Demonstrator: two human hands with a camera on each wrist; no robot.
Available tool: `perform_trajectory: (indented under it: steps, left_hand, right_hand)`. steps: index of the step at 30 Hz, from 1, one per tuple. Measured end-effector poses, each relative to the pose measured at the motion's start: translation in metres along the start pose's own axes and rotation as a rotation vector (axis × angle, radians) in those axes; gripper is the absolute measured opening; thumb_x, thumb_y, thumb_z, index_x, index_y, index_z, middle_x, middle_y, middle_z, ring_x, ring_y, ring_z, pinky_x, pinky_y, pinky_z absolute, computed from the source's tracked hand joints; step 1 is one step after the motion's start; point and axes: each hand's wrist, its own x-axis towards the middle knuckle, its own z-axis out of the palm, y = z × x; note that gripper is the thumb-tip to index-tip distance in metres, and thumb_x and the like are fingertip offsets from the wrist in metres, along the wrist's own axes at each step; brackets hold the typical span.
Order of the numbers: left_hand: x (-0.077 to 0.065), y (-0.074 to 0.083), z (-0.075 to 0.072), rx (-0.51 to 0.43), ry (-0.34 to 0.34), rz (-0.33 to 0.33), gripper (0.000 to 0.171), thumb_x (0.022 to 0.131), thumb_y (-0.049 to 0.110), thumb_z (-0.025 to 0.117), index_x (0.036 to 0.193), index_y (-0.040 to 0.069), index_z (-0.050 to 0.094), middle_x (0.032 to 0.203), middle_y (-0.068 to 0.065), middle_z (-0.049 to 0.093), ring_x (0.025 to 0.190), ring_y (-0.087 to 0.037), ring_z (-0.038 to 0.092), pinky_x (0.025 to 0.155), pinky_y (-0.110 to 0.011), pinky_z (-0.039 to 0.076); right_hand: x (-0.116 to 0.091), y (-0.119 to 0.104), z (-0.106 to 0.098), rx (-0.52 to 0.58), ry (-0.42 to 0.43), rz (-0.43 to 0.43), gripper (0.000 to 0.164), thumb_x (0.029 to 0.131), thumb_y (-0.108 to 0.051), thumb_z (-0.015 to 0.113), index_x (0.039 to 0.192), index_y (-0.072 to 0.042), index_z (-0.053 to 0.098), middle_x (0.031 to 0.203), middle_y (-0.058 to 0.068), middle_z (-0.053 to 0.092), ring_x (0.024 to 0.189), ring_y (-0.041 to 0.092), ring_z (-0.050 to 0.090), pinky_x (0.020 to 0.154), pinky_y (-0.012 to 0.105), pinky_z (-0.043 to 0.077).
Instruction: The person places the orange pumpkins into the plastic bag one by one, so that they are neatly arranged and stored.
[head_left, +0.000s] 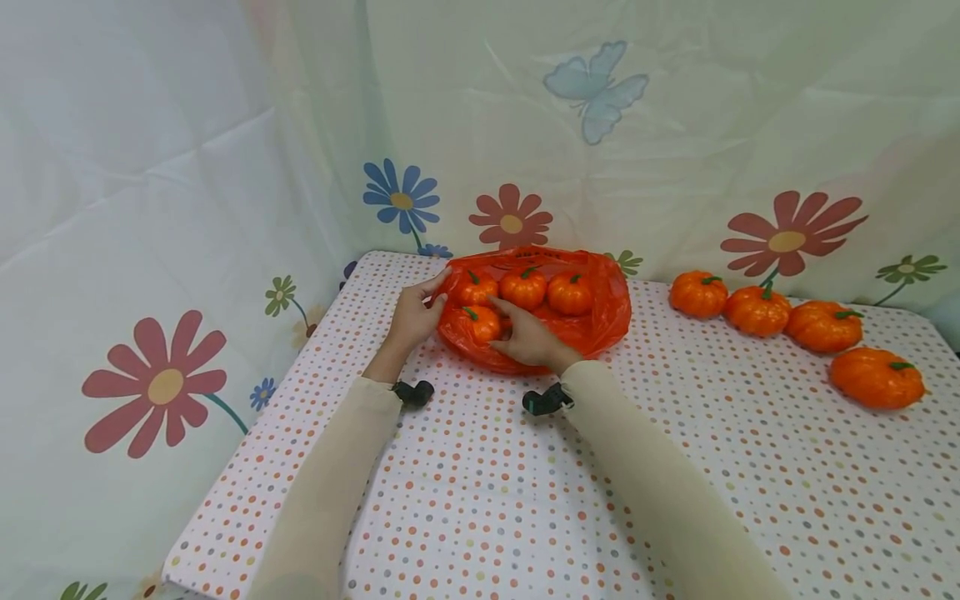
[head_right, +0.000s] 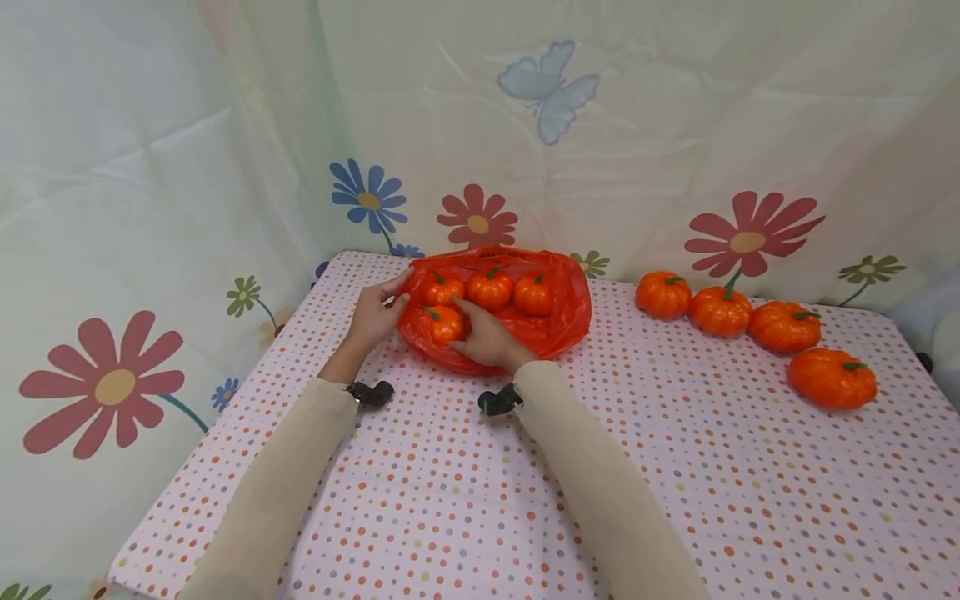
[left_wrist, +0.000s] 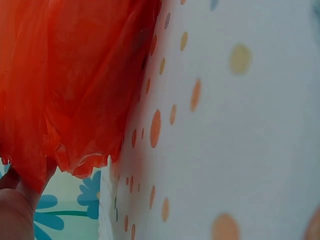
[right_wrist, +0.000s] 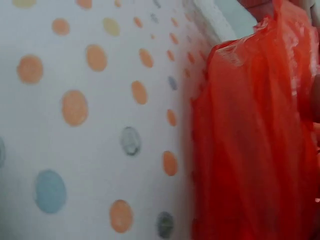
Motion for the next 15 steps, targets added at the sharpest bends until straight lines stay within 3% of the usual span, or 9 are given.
perform_trajectory:
  steps: [4, 8, 12, 15]
  left_hand:
    - [-0.001, 0.000, 0.000, 0.010, 0.004, -0.002, 0.048, 0.098, 0.007, 0.056, 0.142, 0.028, 0.053, 0.147, 0.005, 0.052, 0.141, -0.019, 0.045, 0.110, -0.041, 0.044]
    - [0.000, 0.000, 0.001, 0.015, 0.008, 0.009, 0.047, 0.098, 0.009, 0.056, 0.141, 0.027, 0.054, 0.147, 0.004, 0.052, 0.141, -0.019, 0.045, 0.110, -0.041, 0.045]
    - [0.000, 0.000, 0.000, 0.006, 0.015, 0.022, 0.046, 0.098, 0.008, 0.056, 0.141, 0.025, 0.054, 0.146, 0.004, 0.053, 0.140, -0.019, 0.046, 0.110, -0.041, 0.046]
    - [0.000, 0.000, 0.000, 0.003, 0.015, 0.017, 0.047, 0.098, 0.007, 0.056, 0.141, 0.025, 0.054, 0.146, 0.004, 0.053, 0.140, -0.019, 0.046, 0.110, -0.041, 0.045]
  right_hand:
    - [-0.011, -0.008, -0.014, -0.071, -0.011, 0.001, 0.080, 0.094, -0.026, 0.067, 0.158, -0.014, 0.021, 0.157, 0.013, 0.036, 0.143, 0.034, 0.037, 0.118, 0.053, 0.033]
    - [-0.033, -0.018, -0.036, -0.162, 0.045, -0.042, 0.077, 0.095, -0.034, 0.065, 0.158, -0.017, 0.024, 0.160, 0.009, 0.032, 0.146, 0.034, 0.032, 0.118, 0.056, 0.031]
    - [-0.064, -0.017, -0.058, -0.177, 0.164, -0.157, 0.072, 0.095, -0.030, 0.065, 0.156, -0.016, 0.029, 0.156, 0.013, 0.037, 0.131, 0.036, 0.048, 0.108, 0.056, 0.044]
    - [-0.092, -0.002, -0.075, -0.200, 0.296, -0.222, 0.066, 0.094, -0.023, 0.066, 0.152, -0.013, 0.037, 0.151, 0.016, 0.042, 0.111, 0.034, 0.057, 0.091, 0.053, 0.054]
